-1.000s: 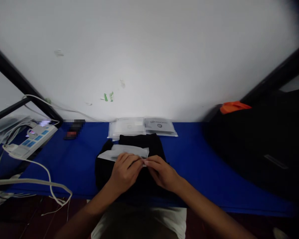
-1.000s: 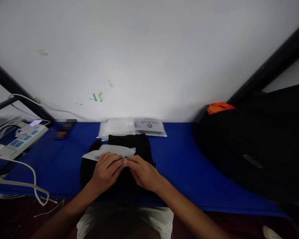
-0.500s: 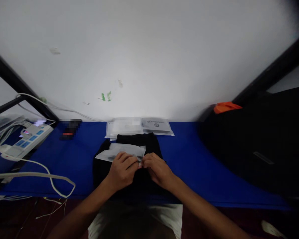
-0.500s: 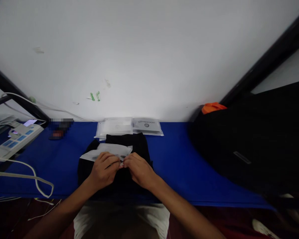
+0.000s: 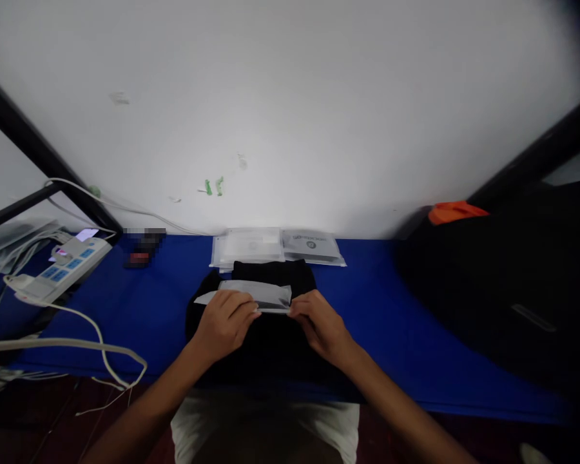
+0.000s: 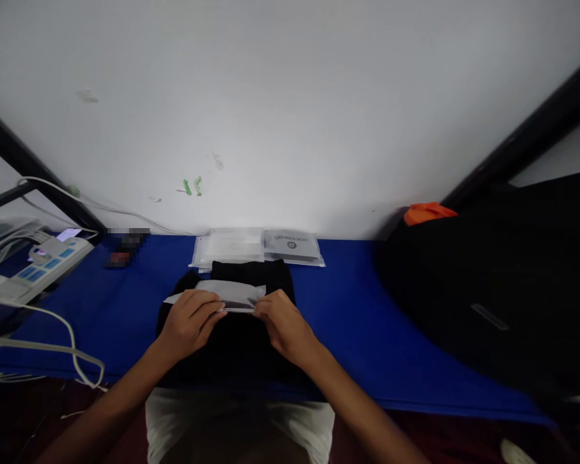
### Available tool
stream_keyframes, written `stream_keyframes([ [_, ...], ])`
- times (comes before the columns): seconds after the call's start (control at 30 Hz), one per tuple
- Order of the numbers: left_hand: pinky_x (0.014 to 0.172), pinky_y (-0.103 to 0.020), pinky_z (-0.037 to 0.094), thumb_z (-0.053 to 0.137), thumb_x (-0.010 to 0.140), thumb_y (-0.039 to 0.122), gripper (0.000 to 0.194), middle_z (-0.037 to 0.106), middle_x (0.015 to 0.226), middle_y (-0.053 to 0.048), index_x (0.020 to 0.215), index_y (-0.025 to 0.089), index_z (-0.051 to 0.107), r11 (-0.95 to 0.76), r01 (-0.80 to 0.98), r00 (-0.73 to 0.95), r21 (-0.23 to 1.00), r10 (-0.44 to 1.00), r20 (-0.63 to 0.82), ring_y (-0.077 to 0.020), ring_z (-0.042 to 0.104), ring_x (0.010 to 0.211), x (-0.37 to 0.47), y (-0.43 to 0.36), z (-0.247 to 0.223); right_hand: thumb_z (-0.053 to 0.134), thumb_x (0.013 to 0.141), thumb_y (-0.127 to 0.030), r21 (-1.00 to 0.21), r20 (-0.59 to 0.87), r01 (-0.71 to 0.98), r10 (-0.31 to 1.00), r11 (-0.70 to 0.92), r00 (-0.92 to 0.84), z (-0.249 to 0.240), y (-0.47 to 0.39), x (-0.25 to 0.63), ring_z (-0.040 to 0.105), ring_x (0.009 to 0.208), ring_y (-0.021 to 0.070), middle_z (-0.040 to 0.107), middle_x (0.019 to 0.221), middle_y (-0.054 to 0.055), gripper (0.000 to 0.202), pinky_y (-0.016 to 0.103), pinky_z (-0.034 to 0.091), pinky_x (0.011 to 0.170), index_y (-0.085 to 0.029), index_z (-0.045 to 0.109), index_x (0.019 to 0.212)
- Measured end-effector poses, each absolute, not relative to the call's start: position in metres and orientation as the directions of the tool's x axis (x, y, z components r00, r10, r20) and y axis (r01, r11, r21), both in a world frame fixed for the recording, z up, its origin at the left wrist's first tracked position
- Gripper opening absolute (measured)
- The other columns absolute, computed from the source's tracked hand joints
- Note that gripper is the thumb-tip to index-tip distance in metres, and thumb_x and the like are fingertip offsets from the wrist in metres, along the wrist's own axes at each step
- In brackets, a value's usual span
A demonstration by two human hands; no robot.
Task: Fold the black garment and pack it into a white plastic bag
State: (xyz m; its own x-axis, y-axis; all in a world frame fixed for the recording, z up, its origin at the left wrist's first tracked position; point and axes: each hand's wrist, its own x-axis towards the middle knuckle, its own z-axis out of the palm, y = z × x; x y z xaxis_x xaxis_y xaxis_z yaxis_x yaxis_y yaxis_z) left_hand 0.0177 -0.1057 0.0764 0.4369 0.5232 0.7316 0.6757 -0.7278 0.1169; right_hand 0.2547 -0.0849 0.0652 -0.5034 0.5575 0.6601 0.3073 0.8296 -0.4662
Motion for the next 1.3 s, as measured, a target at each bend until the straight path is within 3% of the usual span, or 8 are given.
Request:
stream_keyframes([
  [0.1,0.072,-0.033,0.048,0.058,0.090,0.010,0.009,0.066,0.089,-0.007,0.096,0.015,0.061,-0.749,0.655,0.447,0.102,0.493,0.747,-0.0184,0.059,0.081,0.019,-0.108,0.076,0.045,0.092,-0.004,-0.391,0.631,0.372,0.540,0.842,-0.557,0.068,-0.087,0.255,0.054,0.086,0.0210,0.061,0.097,0.009,0.034,0.036,0.051,0.071,-0.021,0.052,0.120],
  [0.53,0.072,-0.034,0.046,0.055,0.086,0.005,0.015,0.065,0.086,-0.006,0.090,0.018,0.061,-0.640,0.768,0.431,-0.029,0.482,0.763,-0.0199,0.058,0.081,-0.030,-0.107,0.070,0.047,0.090,-0.002,-0.388,0.740,0.459,0.567,0.799,-0.362,0.073,-0.074,0.280,0.058,0.086,0.0200,0.063,0.093,0.007,0.026,0.033,0.048,0.070,-0.021,0.061,0.101],
  [0.67,0.075,-0.034,0.046,0.056,0.087,0.007,0.012,0.065,0.088,-0.006,0.090,0.018,0.060,-0.665,0.741,0.458,0.090,0.599,0.657,-0.0194,0.058,0.083,-0.045,-0.120,0.066,0.047,0.091,-0.005,-0.438,0.684,0.427,0.602,0.791,-0.413,0.065,-0.075,0.293,0.060,0.088,0.0206,0.064,0.093,0.007,0.024,0.034,0.049,0.072,-0.021,0.061,0.101],
  [0.77,0.078,-0.036,0.047,0.062,0.088,0.022,0.007,0.064,0.095,-0.008,0.086,0.017,0.059,-0.701,0.674,0.525,0.231,0.675,0.517,-0.0207,0.059,0.088,-0.034,-0.127,0.063,0.046,0.092,-0.007,-0.491,0.556,0.389,0.624,0.780,-0.549,0.059,-0.079,0.298,0.058,0.088,0.0199,0.062,0.094,0.008,0.022,0.033,0.050,0.073,-0.020,0.061,0.102],
  [0.83,0.080,-0.037,0.048,0.065,0.088,0.032,0.016,0.064,0.102,-0.010,0.090,0.017,0.059,-0.715,0.651,0.572,0.254,0.683,0.454,-0.0226,0.059,0.092,-0.020,-0.127,0.061,0.047,0.092,-0.008,-0.490,0.470,0.392,0.614,0.779,-0.634,0.060,-0.085,0.298,0.057,0.089,0.0202,0.062,0.095,0.008,0.022,0.035,0.051,0.074,-0.020,0.061,0.103],
  [0.93,0.077,-0.036,0.049,0.058,0.092,0.027,0.011,0.065,0.100,-0.009,0.096,0.016,0.060,-0.734,0.643,0.625,0.218,0.667,0.406,-0.0217,0.060,0.090,0.000,-0.122,0.060,0.050,0.089,-0.011,-0.464,0.410,0.410,0.601,0.785,-0.686,0.069,-0.097,0.293,0.056,0.093,0.0221,0.062,0.100,0.010,0.023,0.039,0.052,0.079,-0.018,0.060,0.109],
  [1.13,0.071,-0.031,0.050,0.050,0.094,0.016,0.011,0.065,0.083,-0.006,0.088,0.016,0.059,-0.684,0.690,0.481,0.235,0.676,0.558,-0.0179,0.060,0.077,0.020,-0.109,0.070,0.042,0.089,-0.005,-0.385,0.440,0.308,0.467,0.870,-0.767,0.076,-0.121,0.249,0.057,0.110,0.0222,0.062,0.117,0.014,0.035,0.037,0.053,0.093,-0.013,0.054,0.122],
  [1.3,0.071,-0.031,0.050,0.049,0.095,0.016,0.013,0.067,0.082,-0.005,0.088,0.017,0.060,-0.664,0.728,0.452,0.169,0.651,0.610,-0.0179,0.061,0.077,0.022,-0.106,0.078,0.046,0.083,-0.001,-0.231,0.298,0.585,0.629,0.778,-0.718,0.065,-0.115,0.210,0.058,0.113,0.0296,0.059,0.122,0.021,0.050,0.047,0.051,0.095,-0.008,0.047,0.132],
])
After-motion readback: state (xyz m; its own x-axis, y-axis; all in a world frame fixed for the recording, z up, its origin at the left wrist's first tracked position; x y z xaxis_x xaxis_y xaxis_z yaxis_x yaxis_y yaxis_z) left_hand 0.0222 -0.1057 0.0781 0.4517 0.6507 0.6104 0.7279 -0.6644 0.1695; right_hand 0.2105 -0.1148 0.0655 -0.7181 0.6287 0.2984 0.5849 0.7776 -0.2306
